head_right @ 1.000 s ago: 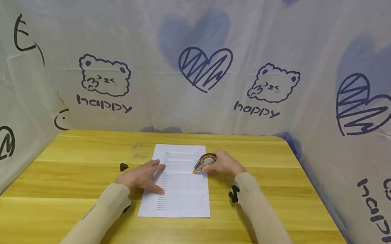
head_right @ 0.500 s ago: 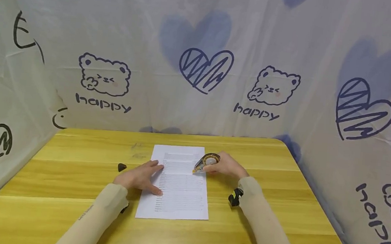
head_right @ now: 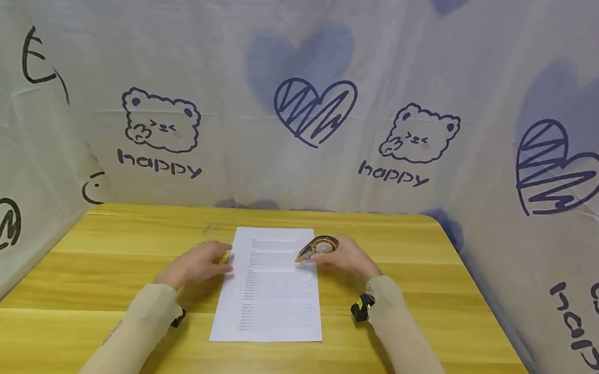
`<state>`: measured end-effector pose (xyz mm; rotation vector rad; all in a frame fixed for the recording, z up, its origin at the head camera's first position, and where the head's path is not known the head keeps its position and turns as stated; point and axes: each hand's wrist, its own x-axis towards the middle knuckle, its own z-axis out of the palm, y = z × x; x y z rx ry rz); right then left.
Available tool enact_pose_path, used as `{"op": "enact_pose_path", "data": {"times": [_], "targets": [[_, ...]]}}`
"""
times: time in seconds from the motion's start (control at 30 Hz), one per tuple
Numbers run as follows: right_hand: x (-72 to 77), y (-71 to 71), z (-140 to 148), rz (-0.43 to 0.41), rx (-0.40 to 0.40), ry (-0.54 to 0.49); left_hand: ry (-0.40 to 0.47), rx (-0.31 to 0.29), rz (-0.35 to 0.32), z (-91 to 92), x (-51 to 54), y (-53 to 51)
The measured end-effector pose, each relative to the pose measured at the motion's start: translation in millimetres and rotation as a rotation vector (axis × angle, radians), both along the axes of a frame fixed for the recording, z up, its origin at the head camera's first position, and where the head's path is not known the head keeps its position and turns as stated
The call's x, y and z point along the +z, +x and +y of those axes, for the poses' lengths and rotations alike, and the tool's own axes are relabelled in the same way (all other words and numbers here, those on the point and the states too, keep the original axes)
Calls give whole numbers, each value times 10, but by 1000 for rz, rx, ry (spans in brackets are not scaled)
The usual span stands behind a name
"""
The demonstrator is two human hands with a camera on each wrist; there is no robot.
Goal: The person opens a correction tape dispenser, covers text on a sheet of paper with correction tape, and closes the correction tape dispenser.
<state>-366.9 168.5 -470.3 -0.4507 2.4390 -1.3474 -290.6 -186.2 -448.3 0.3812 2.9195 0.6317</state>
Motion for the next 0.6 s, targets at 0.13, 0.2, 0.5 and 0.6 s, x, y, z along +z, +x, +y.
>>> {"op": "enact_pose_path", "data": {"times": [0.13,0.2,0.5,0.6], "targets": [[7,2,-32,3,-5,-19,-12,35,48,-197,66,-17],[13,0,-47,-9,-14,-29,-12,60,51,-275,92,-21],[16,14,-115,-14,-65,-75,-125,186,89,-501,61,-12],[10,24,-151,-15,-69,-107,-137,196,56,-545,32,-8]]}}
